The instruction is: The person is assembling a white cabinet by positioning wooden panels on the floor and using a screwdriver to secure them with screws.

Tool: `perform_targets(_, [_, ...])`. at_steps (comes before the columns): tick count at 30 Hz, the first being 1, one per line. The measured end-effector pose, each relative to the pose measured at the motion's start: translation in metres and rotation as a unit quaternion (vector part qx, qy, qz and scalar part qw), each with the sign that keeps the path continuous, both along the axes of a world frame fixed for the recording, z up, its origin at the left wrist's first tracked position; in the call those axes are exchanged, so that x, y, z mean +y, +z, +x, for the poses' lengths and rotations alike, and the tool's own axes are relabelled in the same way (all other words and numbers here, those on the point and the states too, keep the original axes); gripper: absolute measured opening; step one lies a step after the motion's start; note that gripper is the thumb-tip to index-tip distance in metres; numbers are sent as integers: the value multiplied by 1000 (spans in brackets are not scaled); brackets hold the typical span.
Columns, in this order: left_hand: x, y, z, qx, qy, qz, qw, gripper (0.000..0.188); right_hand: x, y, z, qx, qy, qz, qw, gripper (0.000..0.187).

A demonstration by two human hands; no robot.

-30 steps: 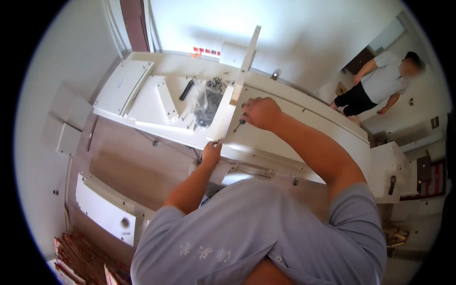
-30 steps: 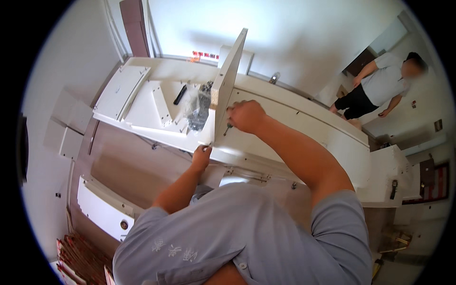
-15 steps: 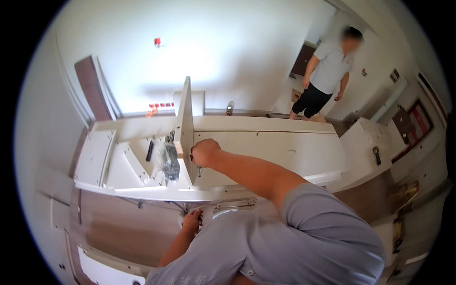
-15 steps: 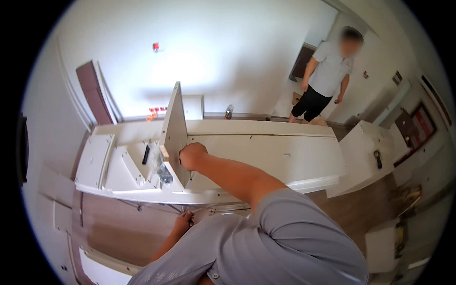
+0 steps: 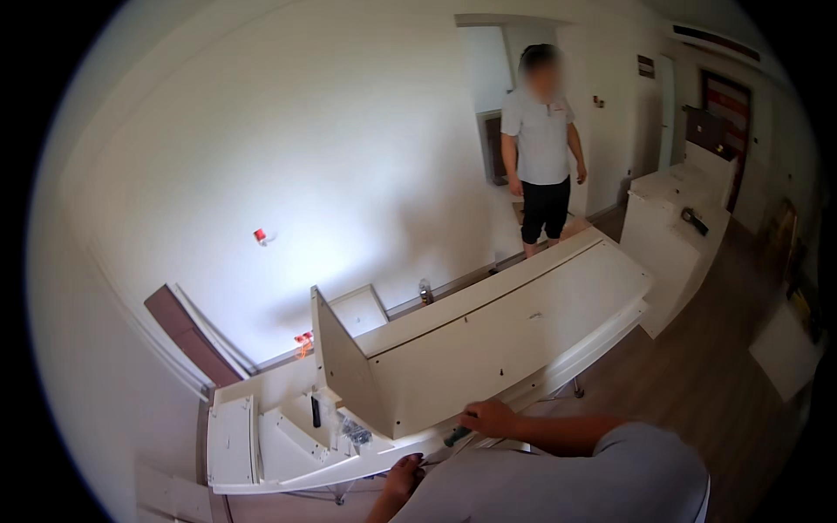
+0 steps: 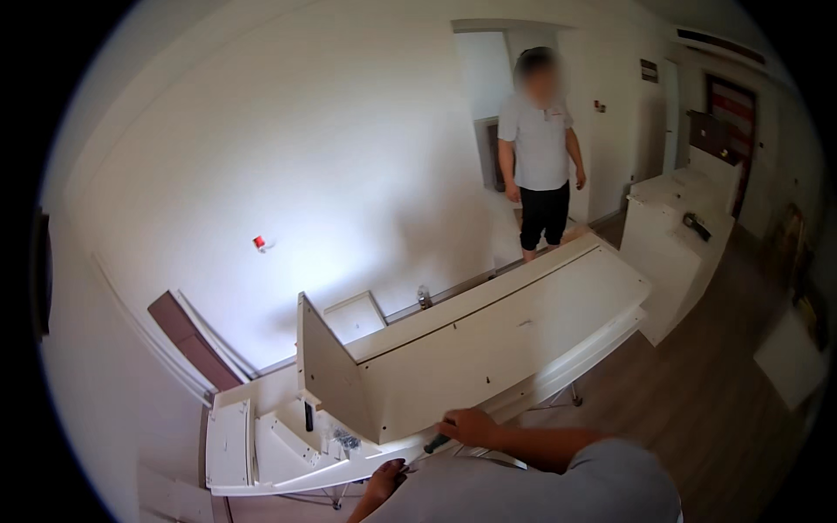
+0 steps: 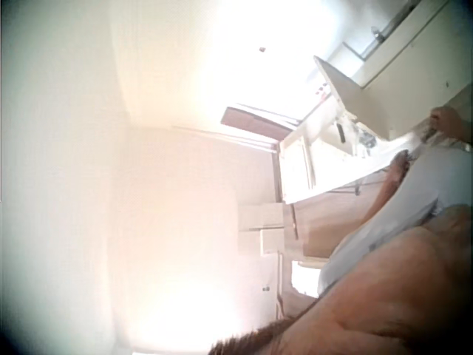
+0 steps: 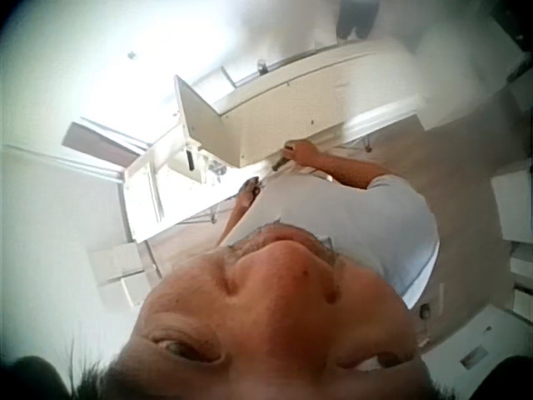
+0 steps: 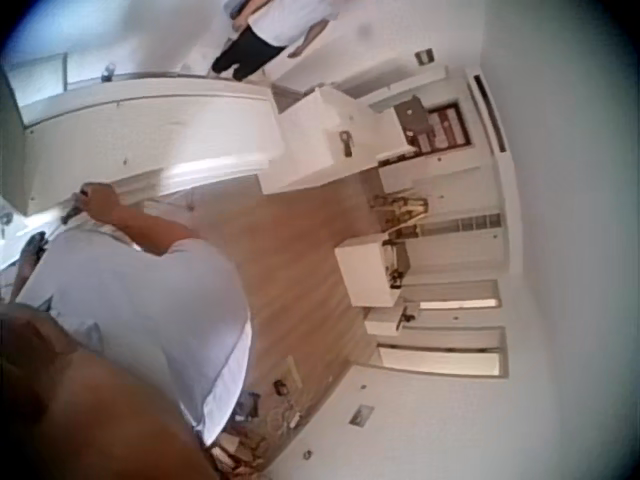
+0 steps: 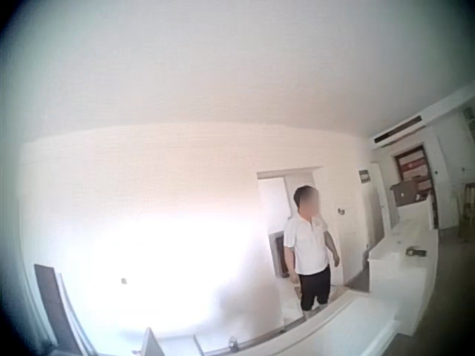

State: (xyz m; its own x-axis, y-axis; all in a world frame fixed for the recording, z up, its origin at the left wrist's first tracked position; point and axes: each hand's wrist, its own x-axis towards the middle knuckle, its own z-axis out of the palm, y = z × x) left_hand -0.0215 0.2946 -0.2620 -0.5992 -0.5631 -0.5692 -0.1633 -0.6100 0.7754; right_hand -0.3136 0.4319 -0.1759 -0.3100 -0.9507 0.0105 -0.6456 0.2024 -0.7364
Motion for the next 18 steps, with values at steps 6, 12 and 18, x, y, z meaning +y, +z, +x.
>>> perform_targets(6, [20, 26, -63, -73, -154, -100, 980, 38, 83, -34, -9, -105, -194, -2, 975, 46])
perform_targets(12, [34, 30, -115, -17, -212, 8, 977, 33, 146, -39, -25, -103, -321, -11, 941, 46])
perform_targets(18, [39, 20, -154, -82, -237, -123, 960, 32, 173, -54, -22, -326, -359, 69, 872, 46])
